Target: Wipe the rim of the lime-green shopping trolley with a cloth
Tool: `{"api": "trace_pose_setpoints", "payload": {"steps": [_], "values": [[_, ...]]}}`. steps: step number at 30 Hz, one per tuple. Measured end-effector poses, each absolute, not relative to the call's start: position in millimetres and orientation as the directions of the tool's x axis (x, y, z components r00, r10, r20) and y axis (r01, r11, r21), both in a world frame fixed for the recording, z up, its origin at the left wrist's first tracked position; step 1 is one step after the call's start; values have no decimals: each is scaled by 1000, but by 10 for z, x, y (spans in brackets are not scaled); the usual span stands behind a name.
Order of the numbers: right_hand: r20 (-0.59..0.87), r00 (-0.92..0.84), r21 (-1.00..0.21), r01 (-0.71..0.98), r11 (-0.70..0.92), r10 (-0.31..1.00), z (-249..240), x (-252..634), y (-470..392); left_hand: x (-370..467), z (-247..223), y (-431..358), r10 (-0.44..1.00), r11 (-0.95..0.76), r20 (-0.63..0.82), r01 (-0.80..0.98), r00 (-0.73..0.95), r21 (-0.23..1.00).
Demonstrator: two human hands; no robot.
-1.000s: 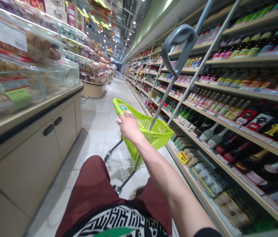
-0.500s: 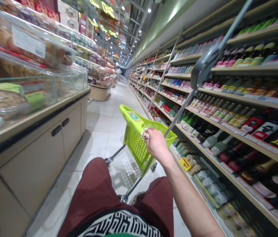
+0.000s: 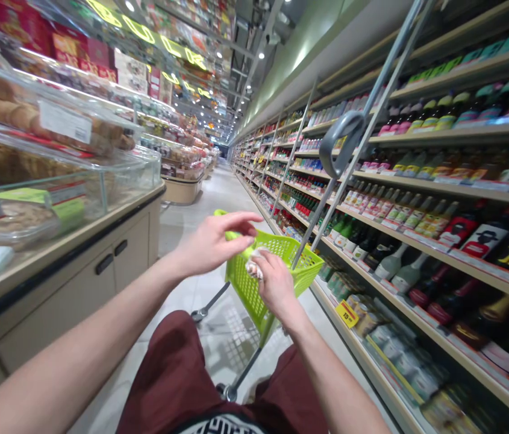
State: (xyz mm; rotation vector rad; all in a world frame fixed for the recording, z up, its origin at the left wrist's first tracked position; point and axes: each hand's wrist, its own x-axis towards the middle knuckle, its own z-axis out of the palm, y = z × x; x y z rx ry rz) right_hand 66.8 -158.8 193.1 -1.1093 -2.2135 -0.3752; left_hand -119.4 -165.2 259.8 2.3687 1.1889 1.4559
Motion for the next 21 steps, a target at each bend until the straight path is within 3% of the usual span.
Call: {"api": "trace_pose_setpoints", "payload": {"steps": [5, 8, 15, 21], "values": [[733, -400, -66, 763, 644, 550, 1832, 838, -1621, -1204, 2286, -787, 889, -348, 424, 856, 172, 382], [750, -377, -52, 786, 616, 544, 1780, 938, -1592, -1225, 2068, -570, 917, -318, 349, 881, 192, 351], [788, -339, -22, 820, 572, 515, 1762, 1217, -1517, -1050, 1968, -725, 898, -309, 404, 902, 173, 302], [804, -292, -74, 816, 574, 518, 1735, 1291, -1416, -942, 1931, -788, 879, -249, 468, 926, 93, 284]]}}
